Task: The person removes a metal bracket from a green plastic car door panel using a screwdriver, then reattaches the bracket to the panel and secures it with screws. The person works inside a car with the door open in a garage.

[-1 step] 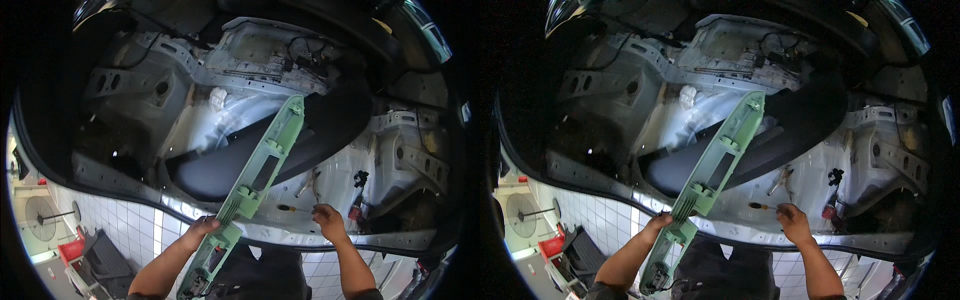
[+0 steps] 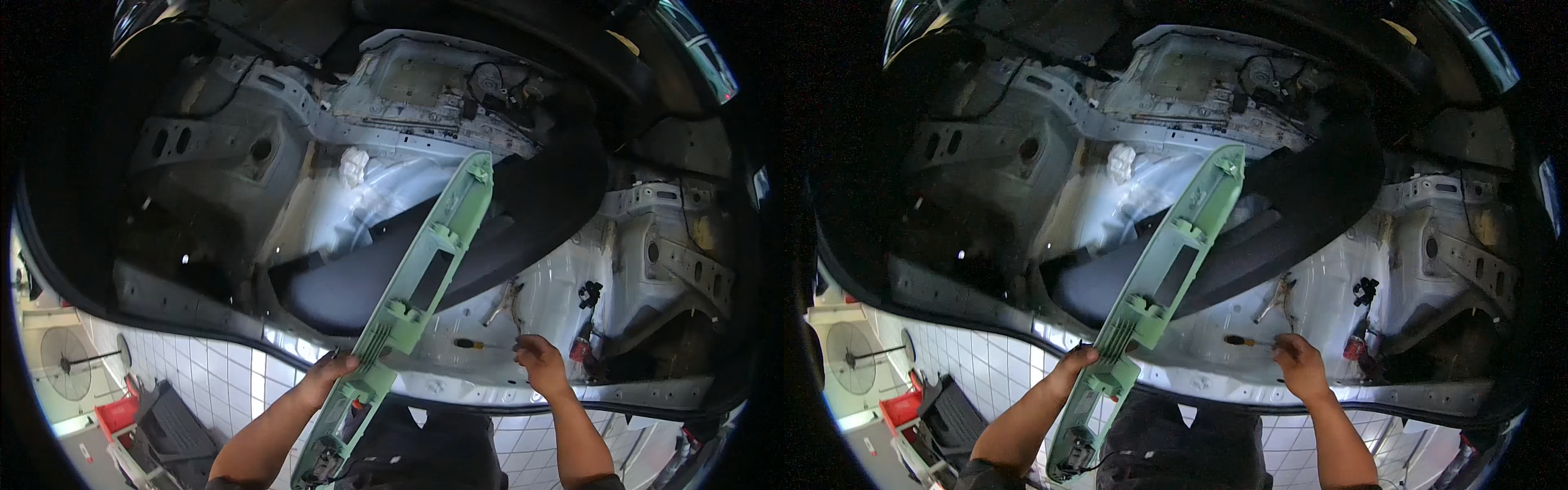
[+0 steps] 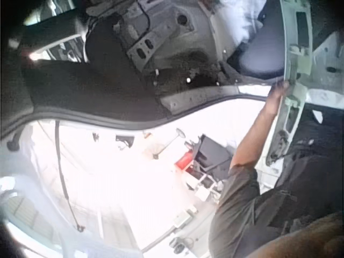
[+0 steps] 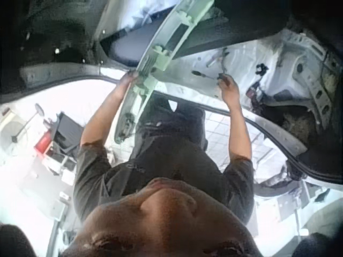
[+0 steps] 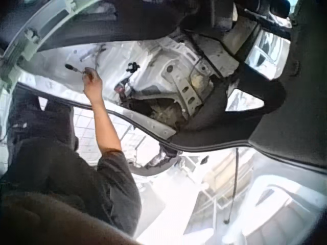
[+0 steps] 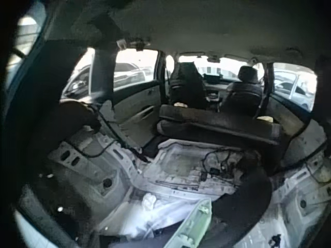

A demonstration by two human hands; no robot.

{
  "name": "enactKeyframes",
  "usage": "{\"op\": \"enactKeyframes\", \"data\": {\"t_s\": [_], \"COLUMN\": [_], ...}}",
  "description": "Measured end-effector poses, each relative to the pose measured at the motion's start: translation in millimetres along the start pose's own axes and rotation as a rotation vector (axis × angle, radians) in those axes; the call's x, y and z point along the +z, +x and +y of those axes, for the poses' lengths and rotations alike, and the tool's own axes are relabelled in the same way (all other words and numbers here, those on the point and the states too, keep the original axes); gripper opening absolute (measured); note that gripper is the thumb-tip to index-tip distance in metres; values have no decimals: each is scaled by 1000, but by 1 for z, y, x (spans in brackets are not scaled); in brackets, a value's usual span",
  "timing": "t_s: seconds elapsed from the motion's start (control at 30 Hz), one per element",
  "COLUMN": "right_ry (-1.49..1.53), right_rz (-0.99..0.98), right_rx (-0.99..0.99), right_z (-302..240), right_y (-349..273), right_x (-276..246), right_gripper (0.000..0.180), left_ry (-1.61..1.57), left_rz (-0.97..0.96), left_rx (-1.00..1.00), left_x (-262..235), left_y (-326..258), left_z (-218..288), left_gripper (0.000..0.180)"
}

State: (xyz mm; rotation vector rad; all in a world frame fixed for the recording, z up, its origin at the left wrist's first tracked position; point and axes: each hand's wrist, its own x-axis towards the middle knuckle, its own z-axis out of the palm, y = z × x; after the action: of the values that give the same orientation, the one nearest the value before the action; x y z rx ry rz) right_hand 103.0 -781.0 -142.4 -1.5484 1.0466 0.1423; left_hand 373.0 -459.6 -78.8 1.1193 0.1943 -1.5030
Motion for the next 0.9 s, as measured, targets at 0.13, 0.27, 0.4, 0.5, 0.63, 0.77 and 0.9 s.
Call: {"op": "enactKeyframes", "data": {"t_s": [0.13, 0.27, 0.4, 0.5, 0.63, 0.77, 0.9], "right_ry": [64, 27, -80, -104, -106, -120, -148], "right_rz": [96, 193, 184, 94, 143, 217, 267], "right_rx": [100, 152, 88, 54, 108, 156, 150], "right_z": [-14, -33, -63, -96, -94, -72, -83], "right_y": [33, 77, 113, 120, 127, 142, 175], "right_x": [24, 73, 127, 154, 164, 149, 138], "right_gripper": [27, 27, 28, 27, 23, 25, 22], "left_ry": [66, 142, 249, 178, 197, 245, 151], "left_rz": [-78, -111, -204, -277, -256, -213, -160], "left_rx": [-51, -63, -28, 24, 86, 78, 161], "left_x": [-42, -67, -83, -112, -134, -166, -186], "left_y": [76, 156, 209, 257, 307, 347, 371], "left_z": [62, 122, 179, 200, 231, 260, 301], "left_gripper": [75, 69, 65, 61, 67, 65, 55]}}
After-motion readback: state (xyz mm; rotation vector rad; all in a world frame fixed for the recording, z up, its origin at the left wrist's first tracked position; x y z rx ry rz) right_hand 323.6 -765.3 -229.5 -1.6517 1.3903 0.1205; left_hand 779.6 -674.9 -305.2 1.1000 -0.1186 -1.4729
